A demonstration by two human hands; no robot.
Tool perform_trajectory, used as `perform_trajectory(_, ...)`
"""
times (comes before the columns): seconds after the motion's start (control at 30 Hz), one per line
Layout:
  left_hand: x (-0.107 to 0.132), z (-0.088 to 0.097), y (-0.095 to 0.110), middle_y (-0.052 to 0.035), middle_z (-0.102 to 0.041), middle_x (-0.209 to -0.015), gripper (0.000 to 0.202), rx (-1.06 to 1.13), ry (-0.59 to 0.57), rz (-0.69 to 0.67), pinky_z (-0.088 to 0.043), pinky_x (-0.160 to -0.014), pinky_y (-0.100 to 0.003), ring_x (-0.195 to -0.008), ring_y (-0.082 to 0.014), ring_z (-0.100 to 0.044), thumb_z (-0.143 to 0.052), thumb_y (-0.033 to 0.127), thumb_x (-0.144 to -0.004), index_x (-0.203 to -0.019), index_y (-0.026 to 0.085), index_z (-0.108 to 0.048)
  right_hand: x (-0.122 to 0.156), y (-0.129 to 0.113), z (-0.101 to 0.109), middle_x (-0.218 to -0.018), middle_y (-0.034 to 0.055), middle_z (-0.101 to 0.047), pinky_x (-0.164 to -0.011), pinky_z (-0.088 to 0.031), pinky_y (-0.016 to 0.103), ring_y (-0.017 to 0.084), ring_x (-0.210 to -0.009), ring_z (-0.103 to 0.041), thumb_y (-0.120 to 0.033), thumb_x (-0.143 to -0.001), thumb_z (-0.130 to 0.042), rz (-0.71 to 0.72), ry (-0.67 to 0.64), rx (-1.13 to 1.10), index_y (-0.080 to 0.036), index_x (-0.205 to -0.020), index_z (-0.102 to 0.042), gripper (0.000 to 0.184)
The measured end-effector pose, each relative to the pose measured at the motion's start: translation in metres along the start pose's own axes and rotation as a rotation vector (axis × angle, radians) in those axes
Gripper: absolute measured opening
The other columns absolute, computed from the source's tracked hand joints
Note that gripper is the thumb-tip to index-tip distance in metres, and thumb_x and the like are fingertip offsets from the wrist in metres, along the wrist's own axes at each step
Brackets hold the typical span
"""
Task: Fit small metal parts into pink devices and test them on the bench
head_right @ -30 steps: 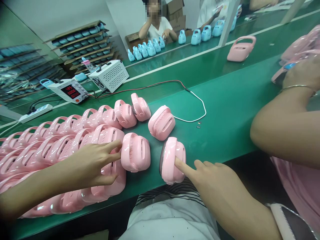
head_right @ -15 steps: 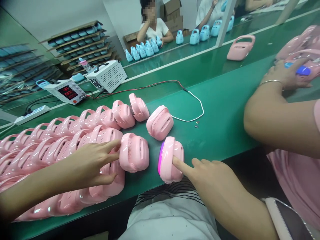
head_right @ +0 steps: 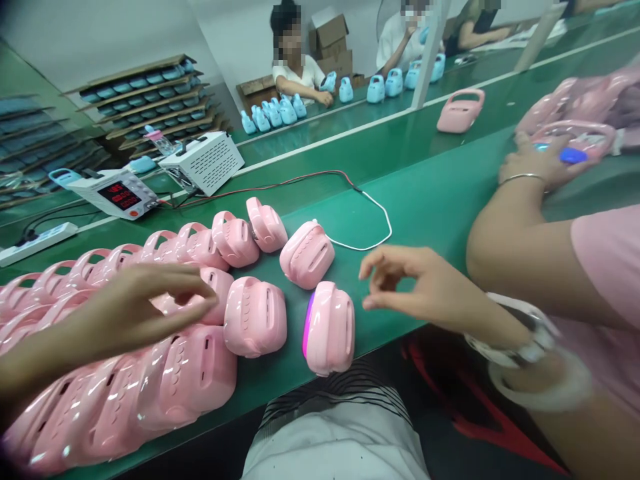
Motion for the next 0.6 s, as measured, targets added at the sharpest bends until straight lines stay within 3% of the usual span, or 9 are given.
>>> perform_trajectory(0.1,-0.031,0.023,0.01,0.0023,-0.048,-0.048,0.032,0.248,0.163,0.063,-0.031,-0.048,-0.021,-0.05,-0.0088,-0.041,-0.059,0.036,-0.078,-0.052,0.017,-0.058,-0.023,-0.011,0.013,-0.062,-0.0045,-0.063,-0.059,-0.048,0.023,0.012,-0.058,-0.059,-0.023,-0.065,-0.077,0.086,0.157,-0.315,-0.022,-0.082,-0.044,0.038)
perform_trajectory(0.17,-0.056,0.012,0.024,0.0013,-0.054,-0.053,0.028,0.449,0.084,0.094,-0.031,-0.047,-0.021,-0.053,-0.0096,-0.045,-0.063,0.039,-0.076,-0.059,0.017,-0.065,-0.036,-0.023,0.008,-0.061,-0.005,-0.065,-0.057,-0.049,0.023,0.012,-0.055,-0.06,-0.018,-0.063,-0.079,0.164,0.149,-0.414,-0.022,-0.082,-0.039,0.044)
perform_trajectory(0.3,-0.089,-0.029,0.053,-0.0018,-0.062,-0.065,0.023,0.747,-0.204,0.081,-0.037,-0.05,-0.021,-0.059,-0.0116,-0.052,-0.062,0.037,-0.077,-0.074,0.016,-0.07,-0.057,-0.042,-0.003,-0.061,-0.004,-0.067,-0.054,-0.05,0.023,0.013,-0.052,-0.063,-0.016,-0.062,-0.079,0.244,0.078,-0.485,-0.023,-0.082,-0.037,0.048)
perform_trajectory(0.4,-0.097,-0.042,0.056,-0.0021,-0.061,-0.064,0.024,0.818,-0.248,0.07,-0.038,-0.051,-0.021,-0.058,-0.0109,-0.052,-0.06,0.035,-0.079,-0.073,0.013,-0.067,-0.068,-0.041,-0.006,-0.059,-0.0043,-0.067,-0.05,-0.049,0.022,0.014,-0.051,-0.064,-0.017,-0.058,-0.081,0.231,0.036,-0.54,-0.022,-0.081,-0.038,0.049)
perform_trajectory(0.47,-0.1,-0.038,0.049,-0.001,-0.058,-0.06,0.024,0.811,-0.132,0.094,-0.037,-0.049,-0.02,-0.054,-0.0092,-0.049,-0.059,0.033,-0.079,-0.069,0.012,-0.065,-0.076,-0.031,-0.008,-0.058,-0.0034,-0.067,-0.051,-0.051,0.023,0.015,-0.051,-0.064,-0.02,-0.058,-0.082,0.197,0.054,-0.603,-0.02,-0.082,-0.045,0.043)
perform_trajectory(0.6,-0.097,-0.02,0.028,0.0014,-0.056,-0.06,0.021,0.806,0.258,0.216,-0.035,-0.046,-0.018,-0.049,-0.0066,-0.045,-0.06,0.032,-0.078,-0.071,0.012,-0.061,-0.088,-0.014,-0.01,-0.064,0.0022,-0.069,-0.053,-0.054,0.026,0.015,-0.054,-0.065,-0.031,-0.068,-0.075,0.159,0.171,-0.758,-0.014,-0.079,-0.063,0.024)
Point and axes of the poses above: each hand's wrist, its own x-axis away from the middle knuckle, its own z-axis out of the back of the hand, y = z × x, the point moved 9 cm from there along -x, towards the middle knuckle
